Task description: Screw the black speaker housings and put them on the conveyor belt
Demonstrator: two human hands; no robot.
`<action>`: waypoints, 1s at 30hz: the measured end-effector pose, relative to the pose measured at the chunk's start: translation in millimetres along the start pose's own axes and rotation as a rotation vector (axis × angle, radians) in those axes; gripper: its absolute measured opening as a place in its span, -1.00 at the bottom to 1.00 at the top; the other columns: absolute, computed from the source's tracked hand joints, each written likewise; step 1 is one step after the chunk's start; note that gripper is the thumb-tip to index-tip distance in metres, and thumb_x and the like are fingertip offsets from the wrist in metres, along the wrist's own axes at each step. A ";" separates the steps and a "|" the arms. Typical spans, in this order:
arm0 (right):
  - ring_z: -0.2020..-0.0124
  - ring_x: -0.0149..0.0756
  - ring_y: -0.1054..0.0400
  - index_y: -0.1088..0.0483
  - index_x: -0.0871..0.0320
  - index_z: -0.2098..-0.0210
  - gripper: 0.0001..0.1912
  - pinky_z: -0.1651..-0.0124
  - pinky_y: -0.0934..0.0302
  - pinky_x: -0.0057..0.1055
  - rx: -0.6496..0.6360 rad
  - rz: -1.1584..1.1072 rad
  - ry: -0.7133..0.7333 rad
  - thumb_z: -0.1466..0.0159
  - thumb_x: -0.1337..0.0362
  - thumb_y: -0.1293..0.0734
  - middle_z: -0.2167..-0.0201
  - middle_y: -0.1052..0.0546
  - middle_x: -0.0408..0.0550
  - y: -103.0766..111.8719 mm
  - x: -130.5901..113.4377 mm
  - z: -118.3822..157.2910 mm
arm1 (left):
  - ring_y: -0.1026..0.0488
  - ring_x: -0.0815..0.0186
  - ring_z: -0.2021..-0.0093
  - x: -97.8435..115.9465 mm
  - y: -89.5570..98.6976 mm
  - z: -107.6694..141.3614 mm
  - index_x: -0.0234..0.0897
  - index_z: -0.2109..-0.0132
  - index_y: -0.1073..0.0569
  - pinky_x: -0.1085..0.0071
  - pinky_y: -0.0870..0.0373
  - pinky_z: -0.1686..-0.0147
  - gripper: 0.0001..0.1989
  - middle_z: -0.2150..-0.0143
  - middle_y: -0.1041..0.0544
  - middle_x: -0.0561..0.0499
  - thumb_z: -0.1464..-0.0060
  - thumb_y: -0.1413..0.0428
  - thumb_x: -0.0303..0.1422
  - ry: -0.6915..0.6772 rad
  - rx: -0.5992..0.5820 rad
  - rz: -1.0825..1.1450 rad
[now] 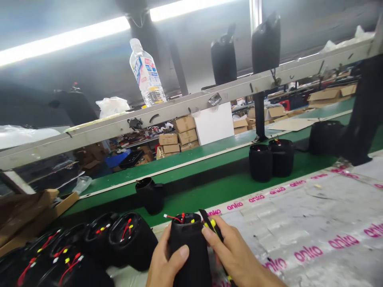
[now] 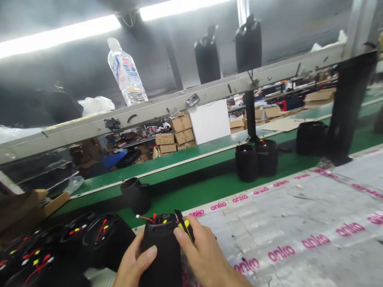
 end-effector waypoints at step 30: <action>0.43 -0.13 -0.50 -0.30 0.08 0.10 -0.89 0.43 -0.04 -0.31 -0.064 0.867 0.346 -0.44 0.24 -0.18 0.42 -0.55 -0.16 -1.2 -48.6 19.3 | -0.50 -0.02 -0.03 11.4 5.2 8.5 -0.23 -0.16 -0.31 0.13 -0.32 -0.11 -0.26 -0.01 -0.56 -0.12 0.12 -0.27 0.00 -0.052 0.183 0.138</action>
Point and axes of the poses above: each hand's wrist, its own z-axis away from the middle knuckle, its own y-axis out of the back of the hand, x = y × z, the point moved 6 cm from there along -z, towards the middle knuckle
